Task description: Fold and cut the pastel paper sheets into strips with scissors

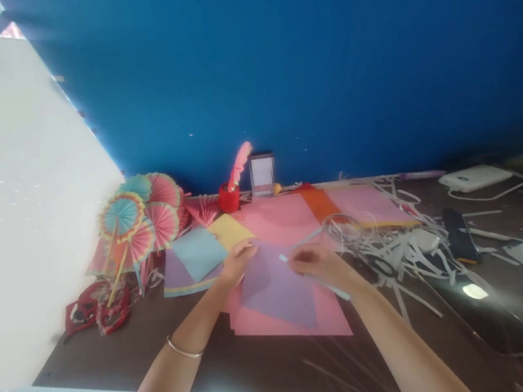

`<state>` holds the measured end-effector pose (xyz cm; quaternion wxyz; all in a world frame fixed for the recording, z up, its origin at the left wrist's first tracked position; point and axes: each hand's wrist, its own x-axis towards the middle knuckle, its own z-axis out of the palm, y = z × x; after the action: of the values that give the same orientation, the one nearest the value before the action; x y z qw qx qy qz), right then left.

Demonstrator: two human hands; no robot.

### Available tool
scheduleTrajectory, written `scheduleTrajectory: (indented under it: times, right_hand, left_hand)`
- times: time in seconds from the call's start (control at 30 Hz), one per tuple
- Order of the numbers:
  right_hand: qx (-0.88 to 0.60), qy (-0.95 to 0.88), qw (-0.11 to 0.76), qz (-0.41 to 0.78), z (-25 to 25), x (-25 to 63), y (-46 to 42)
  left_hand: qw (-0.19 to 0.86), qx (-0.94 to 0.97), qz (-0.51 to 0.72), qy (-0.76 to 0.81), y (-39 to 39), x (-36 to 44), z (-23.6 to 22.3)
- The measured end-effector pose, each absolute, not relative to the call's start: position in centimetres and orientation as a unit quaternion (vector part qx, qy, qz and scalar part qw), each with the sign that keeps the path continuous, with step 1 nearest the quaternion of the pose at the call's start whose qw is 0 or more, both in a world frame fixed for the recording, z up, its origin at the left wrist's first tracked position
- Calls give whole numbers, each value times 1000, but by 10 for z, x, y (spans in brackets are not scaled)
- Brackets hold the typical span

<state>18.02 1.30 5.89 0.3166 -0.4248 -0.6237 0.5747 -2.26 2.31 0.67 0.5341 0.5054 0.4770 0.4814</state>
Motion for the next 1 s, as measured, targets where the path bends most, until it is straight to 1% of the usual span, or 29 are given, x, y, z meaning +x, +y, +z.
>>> scheduleTrajectory:
  times: [0.1, 0.27, 0.47, 0.73, 1.0]
  right_hand:
    - [-463, -647, 346, 498, 52, 168, 19]
    - [-481, -643, 389, 451, 32, 158, 20]
    - [-501, -618, 417, 439, 29, 157, 15]
    - [-516, -585, 427, 457, 29, 155, 11]
    - [-542, -557, 450, 439, 31, 153, 6]
  left_hand:
    - [512, 537, 462, 486, 21, -21, 6]
    - [491, 613, 436, 439, 18, -16, 0]
    - [457, 666, 389, 444, 14, -14, -1]
    - [434, 666, 399, 457, 12, -11, -1]
    - [438, 663, 401, 456, 7, -9, 3]
